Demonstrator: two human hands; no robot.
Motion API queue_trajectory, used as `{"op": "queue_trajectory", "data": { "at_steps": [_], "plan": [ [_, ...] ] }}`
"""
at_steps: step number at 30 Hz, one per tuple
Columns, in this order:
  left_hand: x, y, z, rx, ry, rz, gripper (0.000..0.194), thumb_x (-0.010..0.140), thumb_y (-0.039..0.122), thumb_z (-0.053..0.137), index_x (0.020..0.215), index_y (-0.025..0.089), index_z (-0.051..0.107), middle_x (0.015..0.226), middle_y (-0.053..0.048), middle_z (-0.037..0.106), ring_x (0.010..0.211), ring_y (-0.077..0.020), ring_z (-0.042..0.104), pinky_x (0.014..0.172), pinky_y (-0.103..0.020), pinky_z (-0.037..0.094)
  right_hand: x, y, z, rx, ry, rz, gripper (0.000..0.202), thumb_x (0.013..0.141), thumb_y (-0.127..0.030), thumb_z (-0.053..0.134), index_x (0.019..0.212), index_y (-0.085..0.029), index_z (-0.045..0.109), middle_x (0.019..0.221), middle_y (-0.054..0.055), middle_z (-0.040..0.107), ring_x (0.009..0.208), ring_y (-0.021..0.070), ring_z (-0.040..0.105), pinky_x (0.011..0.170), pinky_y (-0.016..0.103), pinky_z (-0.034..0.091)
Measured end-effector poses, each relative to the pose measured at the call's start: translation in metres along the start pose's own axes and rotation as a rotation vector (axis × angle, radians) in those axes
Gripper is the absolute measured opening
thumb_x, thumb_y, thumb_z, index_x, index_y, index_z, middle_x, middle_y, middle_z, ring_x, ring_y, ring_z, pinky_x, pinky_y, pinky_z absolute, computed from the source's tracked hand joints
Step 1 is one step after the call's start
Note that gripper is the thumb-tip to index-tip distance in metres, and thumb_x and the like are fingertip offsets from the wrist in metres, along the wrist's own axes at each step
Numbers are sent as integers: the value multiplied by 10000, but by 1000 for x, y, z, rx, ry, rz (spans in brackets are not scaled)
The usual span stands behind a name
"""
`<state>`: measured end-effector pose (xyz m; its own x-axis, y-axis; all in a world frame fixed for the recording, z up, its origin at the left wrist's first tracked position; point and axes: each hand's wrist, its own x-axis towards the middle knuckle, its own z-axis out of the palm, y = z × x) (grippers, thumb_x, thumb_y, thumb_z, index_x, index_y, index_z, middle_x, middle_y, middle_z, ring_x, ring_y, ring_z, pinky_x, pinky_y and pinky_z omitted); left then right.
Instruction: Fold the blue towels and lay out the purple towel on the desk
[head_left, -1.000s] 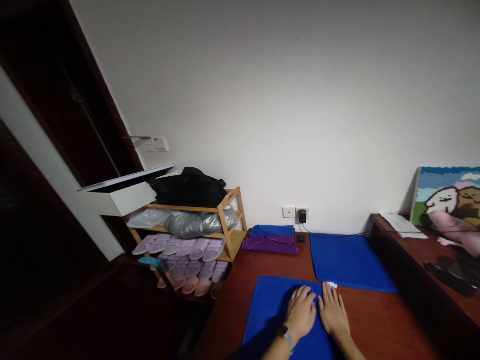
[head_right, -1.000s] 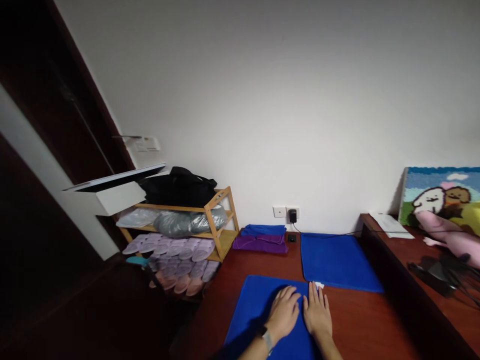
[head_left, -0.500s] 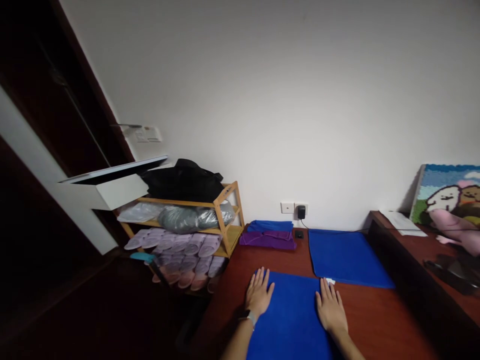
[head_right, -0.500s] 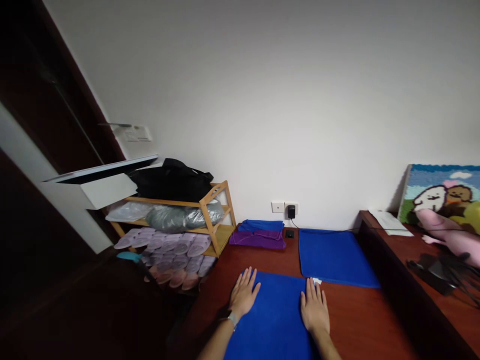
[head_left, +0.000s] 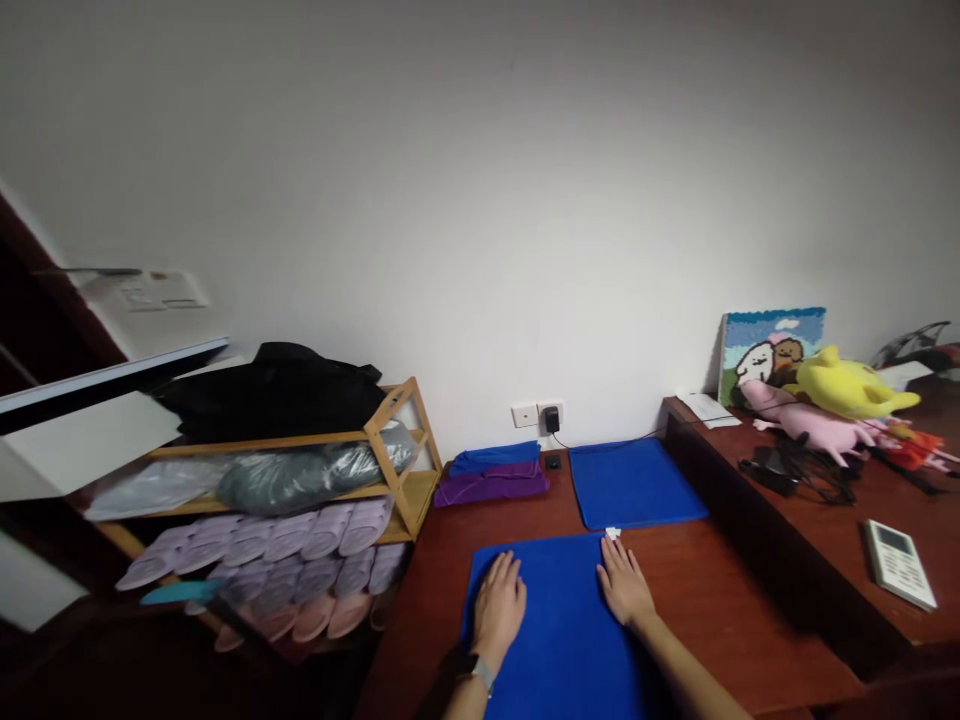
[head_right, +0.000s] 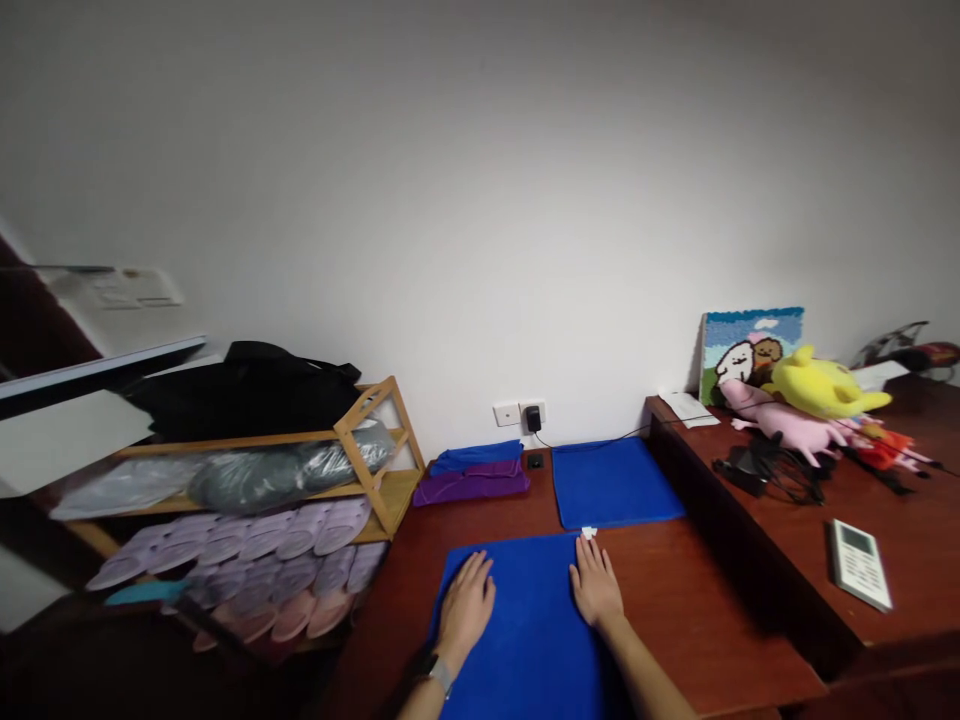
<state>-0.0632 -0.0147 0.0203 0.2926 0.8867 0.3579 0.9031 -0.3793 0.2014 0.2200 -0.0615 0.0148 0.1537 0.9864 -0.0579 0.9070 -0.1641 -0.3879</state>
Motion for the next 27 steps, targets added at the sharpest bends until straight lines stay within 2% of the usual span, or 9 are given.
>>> {"op": "queue_trajectory", "data": {
  "at_steps": [2, 5, 7, 9, 11, 13, 20, 23, 27],
  "plan": [
    [1, 46, 4, -68, -75, 109, 480, 976, 261, 352, 1335, 242, 670, 1478, -25, 608, 1404, -237, 508, 1182, -437, 428, -2, -1, 5, -24, -5, 2, 688, 1011, -472, 133, 1614, -142, 176, 1691, 14, 176, 1570, 187, 85, 1282, 401, 64],
    [7, 113, 19, -160, -152, 208, 493, 1018, 324, 318, 1408, 250, 610, 1528, -26, 557, 1441, -231, 462, 1218, -445, 377, -2, 0, 10, -52, -2, -20, 665, 1003, -426, 165, 1608, -153, 201, 1690, 15, 174, 1569, 193, 94, 1281, 414, 75],
    [13, 142, 32, -211, -202, 229, 531, 1051, 388, 256, 1509, 261, 493, 1584, -22, 484, 1481, -224, 402, 1245, -453, 328, -1, 2, 12, -86, -14, -48, 655, 981, -372, 223, 1605, -174, 219, 1693, 9, 149, 1571, 202, 80, 1279, 428, 71],
    [18, 154, 43, -218, -259, 221, 570, 1063, 445, 200, 1582, 265, 354, 1631, -20, 402, 1516, -222, 333, 1262, -468, 288, -1, 4, 14, -116, -24, -68, 662, 962, -343, 257, 1603, -184, 228, 1696, 9, 124, 1572, 212, 67, 1277, 438, 61],
    [19, 148, 49, -183, -304, 207, 601, 1061, 487, 168, 1608, 261, 276, 1661, -21, 331, 1542, -220, 266, 1276, -477, 246, 0, 4, 15, -123, -19, -67, 654, 976, -363, 227, 1603, -177, 229, 1694, 17, 129, 1573, 216, 69, 1276, 438, 57],
    [17, 129, 48, -139, -323, 194, 621, 1056, 519, 158, 1610, 258, 267, 1677, -21, 286, 1554, -219, 223, 1284, -476, 215, 0, 4, 15, -108, -4, -50, 655, 998, -399, 165, 1604, -155, 217, 1692, 27, 151, 1572, 208, 83, 1277, 431, 61],
    [-10, 28, 13, 49, -282, -28, 673, 1038, 582, 196, 1611, 235, 263, 1681, -54, 247, 1554, -250, 215, 1271, -495, 219, 1, 2, 15, -63, 12, -1, 678, 1014, -460, 117, 1613, -147, 168, 1693, 16, 172, 1570, 176, 84, 1280, 415, 58],
    [-20, -7, 1, 104, -275, -80, 682, 1035, 582, 216, 1607, 215, 278, 1679, -61, 244, 1551, -246, 220, 1269, -482, 231, 1, 3, 16, -73, 3, 1, 681, 1013, -466, 114, 1616, -153, 162, 1696, 11, 163, 1571, 173, 76, 1278, 410, 52],
    [-25, -28, -9, 109, -269, -93, 701, 1027, 576, 237, 1596, 172, 307, 1673, -75, 256, 1547, -229, 229, 1268, -446, 237, 1, 2, 9, -59, -39, 10, 681, 1013, -468, 107, 1618, -160, 153, 1700, 15, 155, 1572, 178, 62, 1273, 405, 38]
  ]
}}
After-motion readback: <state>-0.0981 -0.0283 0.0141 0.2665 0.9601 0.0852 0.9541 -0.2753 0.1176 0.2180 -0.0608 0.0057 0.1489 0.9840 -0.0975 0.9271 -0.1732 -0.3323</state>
